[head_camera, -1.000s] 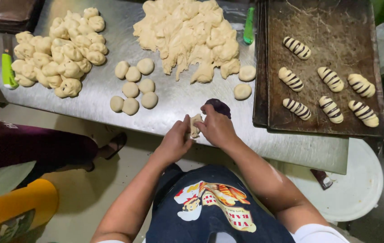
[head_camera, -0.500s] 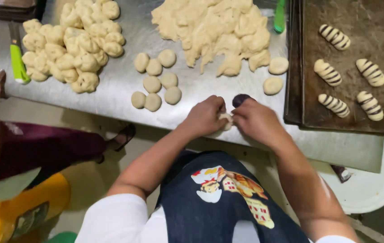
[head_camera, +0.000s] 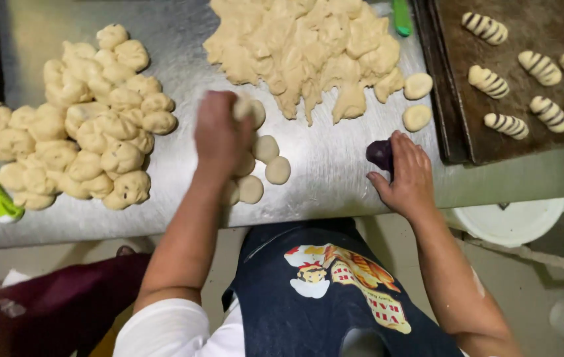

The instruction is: Portioning, flattening, filling, and rolling dough to create buns on a production table.

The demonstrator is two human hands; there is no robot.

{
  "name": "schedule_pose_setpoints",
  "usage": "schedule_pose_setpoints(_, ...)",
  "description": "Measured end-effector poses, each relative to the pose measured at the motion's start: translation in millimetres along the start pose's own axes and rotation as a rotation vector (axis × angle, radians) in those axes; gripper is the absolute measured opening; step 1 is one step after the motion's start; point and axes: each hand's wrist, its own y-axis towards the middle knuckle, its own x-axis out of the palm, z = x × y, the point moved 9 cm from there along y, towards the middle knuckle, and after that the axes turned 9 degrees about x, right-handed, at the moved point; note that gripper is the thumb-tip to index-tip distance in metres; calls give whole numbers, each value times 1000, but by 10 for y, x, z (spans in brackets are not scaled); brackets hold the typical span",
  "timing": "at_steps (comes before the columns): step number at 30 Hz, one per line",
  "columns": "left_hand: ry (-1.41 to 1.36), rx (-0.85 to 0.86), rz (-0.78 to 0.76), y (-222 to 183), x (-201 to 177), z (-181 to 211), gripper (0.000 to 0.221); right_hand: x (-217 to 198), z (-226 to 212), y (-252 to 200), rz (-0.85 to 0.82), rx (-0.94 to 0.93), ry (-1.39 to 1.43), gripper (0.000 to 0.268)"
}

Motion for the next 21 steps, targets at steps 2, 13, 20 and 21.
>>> schedule_pose_setpoints(2,154,2,-121,37,196,-154,41,36,58,-19,13,14,-14,84)
schedule_pose_setpoints(13,27,544,-279,213,1899,1701,52,41,303,-50,134,-109,-27,60)
schedule_pose_setpoints(20,-14,190,-346,421,1967,1555,15,-57,501,-124,254,-260,72,38)
schedule_pose_setpoints(21,-89,-4,-413,381,1860,1579,18,-55,531,-104,257,-264,93,36)
